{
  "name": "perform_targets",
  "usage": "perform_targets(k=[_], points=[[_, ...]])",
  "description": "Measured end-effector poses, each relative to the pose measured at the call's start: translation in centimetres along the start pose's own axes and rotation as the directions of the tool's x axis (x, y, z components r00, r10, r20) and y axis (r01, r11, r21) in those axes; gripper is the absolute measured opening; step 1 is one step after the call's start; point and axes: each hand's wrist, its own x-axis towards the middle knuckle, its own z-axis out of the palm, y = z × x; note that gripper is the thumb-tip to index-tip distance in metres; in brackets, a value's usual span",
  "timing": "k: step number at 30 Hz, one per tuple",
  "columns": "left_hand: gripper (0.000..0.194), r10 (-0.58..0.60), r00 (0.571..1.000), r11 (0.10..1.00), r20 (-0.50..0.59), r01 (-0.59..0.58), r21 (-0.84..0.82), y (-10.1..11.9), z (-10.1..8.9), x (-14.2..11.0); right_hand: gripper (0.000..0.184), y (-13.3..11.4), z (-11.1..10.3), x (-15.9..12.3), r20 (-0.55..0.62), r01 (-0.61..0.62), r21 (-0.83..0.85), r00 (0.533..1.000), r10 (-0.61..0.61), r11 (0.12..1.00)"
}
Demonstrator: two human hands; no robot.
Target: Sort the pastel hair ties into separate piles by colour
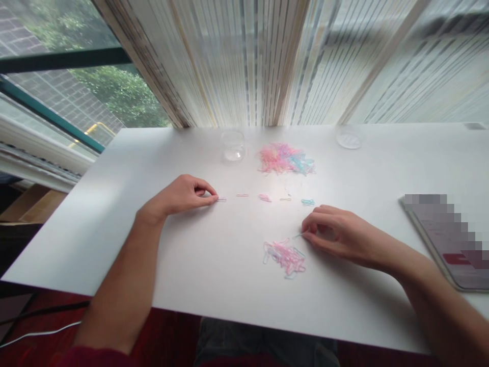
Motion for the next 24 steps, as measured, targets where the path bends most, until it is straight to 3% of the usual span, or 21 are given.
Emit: perform_targets(k=[8,17,24], points=[[0.024,-0.012,0.996,1.000,0.085,0.014,-0.024,0.2,0.0,-0.1,0.016,0.3,0.1,0.0,0.019,-0.001,-0.015,1.000,0.001,1.000],[0.023,0.015,0.995,1.000,-0.095,-0.016,-0.005,0.1,1.2,0.5,0.015,0.3,0.1,0.1,0.014,0.005,-0.010,1.000,-0.004,1.000],[0.026,-0.025,0.999,0.999,-0.033,0.024,-0.030,-0.1,0.9,0.4,0.016,0.2,0.0,0.0,0.027,-0.002,-0.010,1.000,0.002,1.000]])
